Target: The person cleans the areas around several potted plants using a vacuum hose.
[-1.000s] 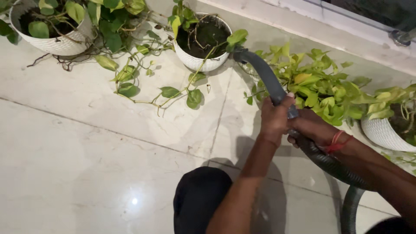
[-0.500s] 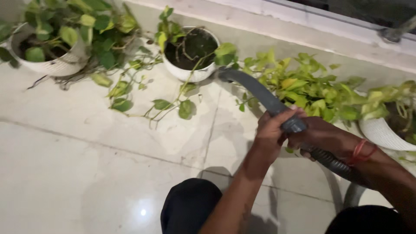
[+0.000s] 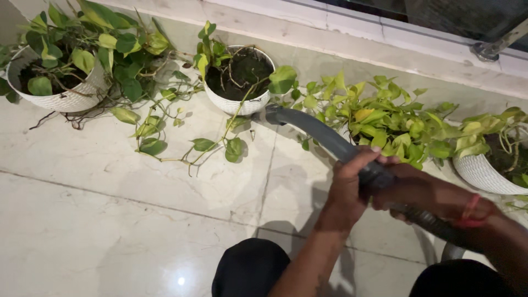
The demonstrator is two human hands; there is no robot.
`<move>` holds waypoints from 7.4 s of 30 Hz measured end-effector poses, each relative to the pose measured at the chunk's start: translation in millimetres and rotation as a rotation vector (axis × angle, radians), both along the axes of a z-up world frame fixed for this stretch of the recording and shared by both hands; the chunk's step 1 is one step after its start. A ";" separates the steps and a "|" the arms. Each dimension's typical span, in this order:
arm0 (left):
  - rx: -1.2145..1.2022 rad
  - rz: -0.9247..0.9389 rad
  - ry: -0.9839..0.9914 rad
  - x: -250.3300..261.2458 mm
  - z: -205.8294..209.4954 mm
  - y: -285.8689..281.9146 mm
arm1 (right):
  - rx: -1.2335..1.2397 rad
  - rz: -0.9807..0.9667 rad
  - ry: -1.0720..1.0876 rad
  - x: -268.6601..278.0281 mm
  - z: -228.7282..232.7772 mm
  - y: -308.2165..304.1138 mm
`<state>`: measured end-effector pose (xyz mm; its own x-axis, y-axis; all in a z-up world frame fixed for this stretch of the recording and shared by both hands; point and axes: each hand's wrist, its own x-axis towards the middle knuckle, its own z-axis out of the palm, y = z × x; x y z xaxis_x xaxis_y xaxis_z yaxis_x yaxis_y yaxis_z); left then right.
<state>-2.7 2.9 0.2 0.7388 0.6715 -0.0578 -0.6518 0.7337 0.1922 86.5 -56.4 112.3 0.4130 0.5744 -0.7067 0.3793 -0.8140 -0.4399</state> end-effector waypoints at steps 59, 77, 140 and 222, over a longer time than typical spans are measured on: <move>0.011 -0.225 0.004 49.4 -40.3 -36.8 | 0.017 0.030 -0.179 23.2 -23.1 -47.5; -0.010 -0.046 0.299 -19.7 -3.4 -20.9 | 0.153 0.082 0.186 -11.5 -25.0 -24.2; -0.027 -0.222 0.121 53.6 -15.7 -9.5 | 0.217 0.026 -0.177 11.7 0.4 -35.3; -0.011 -0.427 0.261 -2.9 11.4 12.0 | 0.272 -0.491 0.030 -38.9 -15.1 -46.6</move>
